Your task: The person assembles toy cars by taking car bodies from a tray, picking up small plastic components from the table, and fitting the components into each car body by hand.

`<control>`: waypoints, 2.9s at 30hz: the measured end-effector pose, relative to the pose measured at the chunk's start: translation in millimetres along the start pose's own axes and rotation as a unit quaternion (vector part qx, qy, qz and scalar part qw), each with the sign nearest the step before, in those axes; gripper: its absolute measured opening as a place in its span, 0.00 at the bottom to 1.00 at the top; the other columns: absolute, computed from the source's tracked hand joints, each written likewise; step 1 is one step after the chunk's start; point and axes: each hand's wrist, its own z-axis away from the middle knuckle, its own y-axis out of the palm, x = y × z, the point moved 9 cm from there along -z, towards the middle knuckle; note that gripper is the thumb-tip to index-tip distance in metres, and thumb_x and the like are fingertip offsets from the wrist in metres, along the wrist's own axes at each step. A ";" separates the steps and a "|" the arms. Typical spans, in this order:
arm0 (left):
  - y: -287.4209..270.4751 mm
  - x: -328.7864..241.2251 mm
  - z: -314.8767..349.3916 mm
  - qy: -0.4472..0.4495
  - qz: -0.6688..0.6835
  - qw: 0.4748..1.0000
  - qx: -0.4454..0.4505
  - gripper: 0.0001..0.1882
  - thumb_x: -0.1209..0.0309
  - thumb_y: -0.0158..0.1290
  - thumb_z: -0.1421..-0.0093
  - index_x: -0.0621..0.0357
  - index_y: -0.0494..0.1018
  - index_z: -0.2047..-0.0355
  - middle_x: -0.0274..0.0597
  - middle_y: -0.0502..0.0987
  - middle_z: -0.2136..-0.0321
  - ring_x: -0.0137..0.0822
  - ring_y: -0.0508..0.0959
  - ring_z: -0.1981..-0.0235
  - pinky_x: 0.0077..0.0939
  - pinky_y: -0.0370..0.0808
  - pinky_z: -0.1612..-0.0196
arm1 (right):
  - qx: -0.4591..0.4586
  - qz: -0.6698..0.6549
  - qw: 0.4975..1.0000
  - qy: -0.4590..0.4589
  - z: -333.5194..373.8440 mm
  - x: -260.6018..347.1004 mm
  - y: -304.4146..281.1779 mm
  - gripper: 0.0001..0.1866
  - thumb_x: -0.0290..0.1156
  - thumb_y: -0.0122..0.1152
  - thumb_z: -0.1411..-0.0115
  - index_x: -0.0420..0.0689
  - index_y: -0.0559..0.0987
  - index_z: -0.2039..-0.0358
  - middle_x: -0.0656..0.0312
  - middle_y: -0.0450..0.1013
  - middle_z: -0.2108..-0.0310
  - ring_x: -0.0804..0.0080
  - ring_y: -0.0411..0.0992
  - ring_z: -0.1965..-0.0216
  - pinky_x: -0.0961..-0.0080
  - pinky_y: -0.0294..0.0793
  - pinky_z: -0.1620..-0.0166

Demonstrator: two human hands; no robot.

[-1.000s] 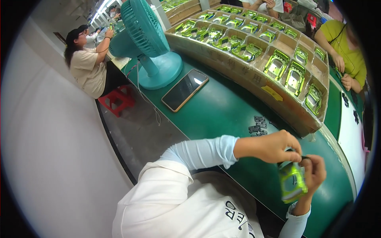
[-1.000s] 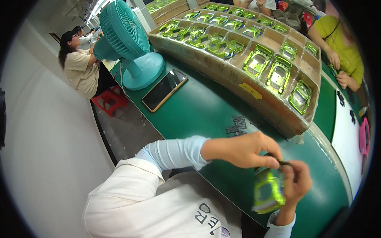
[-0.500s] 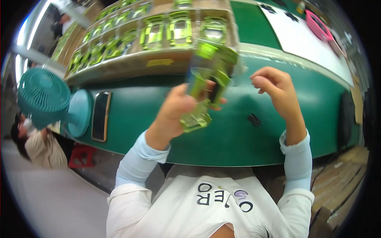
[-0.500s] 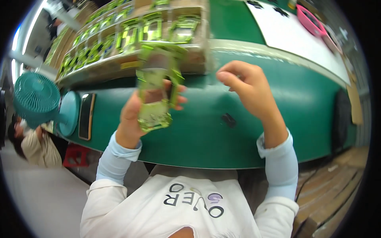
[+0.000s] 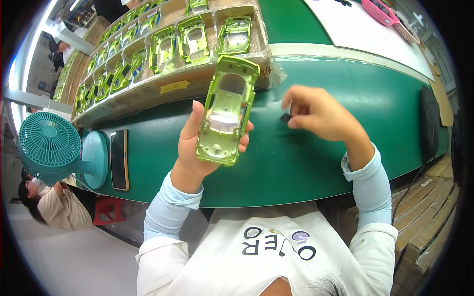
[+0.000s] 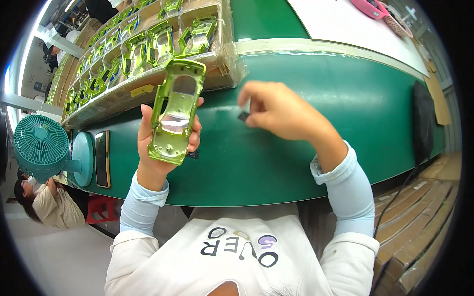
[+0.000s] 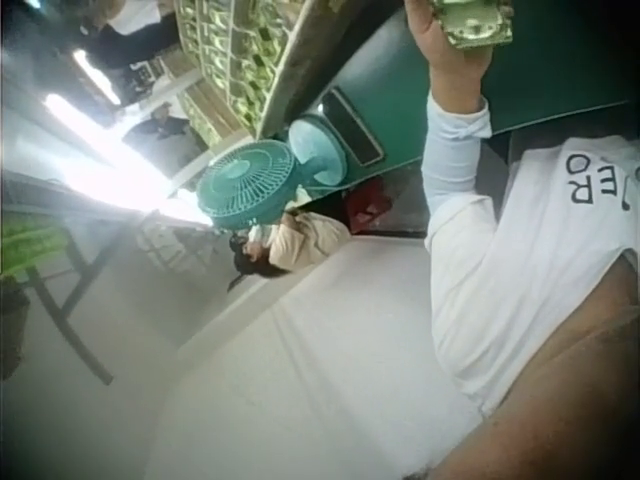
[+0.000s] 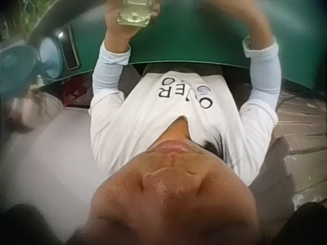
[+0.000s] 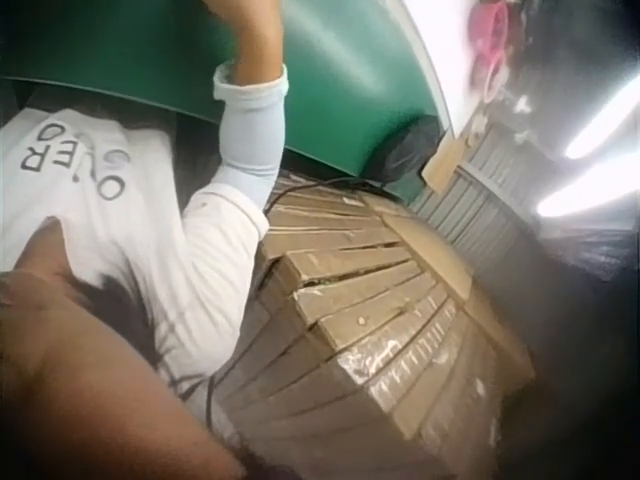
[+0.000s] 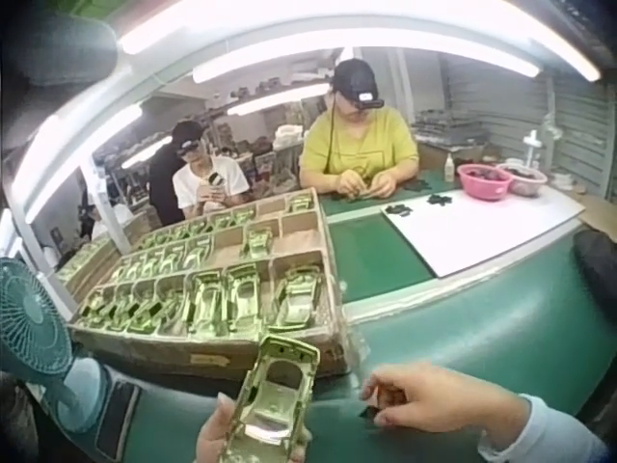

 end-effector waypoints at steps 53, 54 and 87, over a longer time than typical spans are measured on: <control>-6.5 78.4 7.0 -0.279 -0.021 0.955 -0.101 0.26 0.52 0.32 0.39 0.61 0.63 0.54 0.61 0.72 0.69 0.46 0.76 0.78 0.31 0.76 0.76 | -0.086 0.126 0.964 -0.217 24.0 60.0 26.1 0.05 0.21 0.61 0.61 0.40 0.74 0.81 0.59 0.69 0.82 0.65 0.69 0.79 0.76 0.68 0.77; -7.5 79.0 7.0 -0.279 -0.021 0.955 -0.101 0.26 0.52 0.32 0.39 0.61 0.63 0.54 0.61 0.72 0.69 0.46 0.76 0.78 0.31 0.76 0.76 | -0.074 0.136 0.967 -0.202 23.1 59.0 27.8 0.06 0.23 0.61 0.61 0.40 0.73 0.81 0.59 0.69 0.82 0.65 0.69 0.79 0.75 0.68 0.76; 40.5 -4.2 10.3 0.103 -0.910 0.395 -0.073 0.06 0.77 0.53 0.55 0.63 0.71 0.74 0.45 0.72 0.82 0.43 0.73 0.79 0.31 0.69 0.77 | -0.089 0.310 0.904 -0.282 18.6 58.0 57.9 0.07 0.22 0.57 0.59 0.38 0.70 0.77 0.59 0.67 0.81 0.64 0.67 0.78 0.72 0.68 0.75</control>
